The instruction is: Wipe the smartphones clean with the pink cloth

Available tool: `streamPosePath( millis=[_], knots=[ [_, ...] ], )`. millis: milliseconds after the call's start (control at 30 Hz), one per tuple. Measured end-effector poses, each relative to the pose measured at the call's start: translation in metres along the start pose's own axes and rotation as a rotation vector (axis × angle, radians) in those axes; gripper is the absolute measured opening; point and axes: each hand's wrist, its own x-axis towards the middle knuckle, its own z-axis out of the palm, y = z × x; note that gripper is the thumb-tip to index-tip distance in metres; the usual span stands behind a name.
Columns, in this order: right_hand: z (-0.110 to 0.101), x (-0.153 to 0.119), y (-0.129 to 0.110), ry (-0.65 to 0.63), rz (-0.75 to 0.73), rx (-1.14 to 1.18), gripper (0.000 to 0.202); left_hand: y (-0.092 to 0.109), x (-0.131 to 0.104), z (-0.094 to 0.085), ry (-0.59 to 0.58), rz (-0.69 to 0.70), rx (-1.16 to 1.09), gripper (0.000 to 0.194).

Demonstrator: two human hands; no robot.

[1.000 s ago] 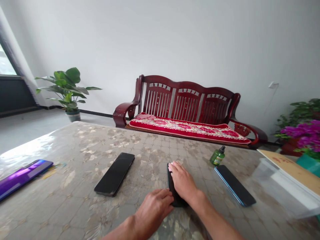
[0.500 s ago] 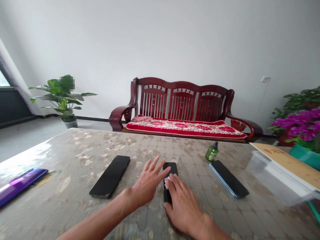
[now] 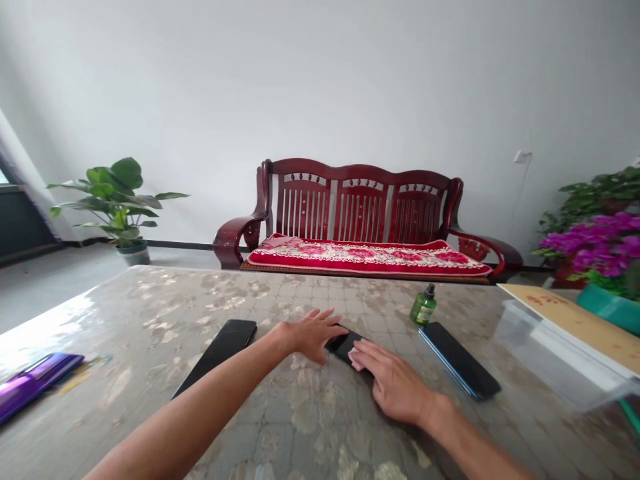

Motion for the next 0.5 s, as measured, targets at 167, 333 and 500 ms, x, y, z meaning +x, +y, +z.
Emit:
streamPosePath(
  millis=[167, 333, 500],
  knots=[
    [-0.006, 0.013, 0.022, 0.004, -0.079, 0.053, 0.068, -0.016, 0.001, 0.006, 0.075, -0.065, -0.017, 0.07],
    [-0.003, 0.023, 0.025, 0.031, -0.048, 0.125, 0.06, -0.004, -0.012, 0.016, 0.194, -0.149, -0.034, 0.047],
    [0.006, 0.038, 0.013, 0.037, -0.109, 0.149, 0.048, 0.008, -0.04, 0.023, 0.254, -0.27, -0.049, 0.043]
  ],
)
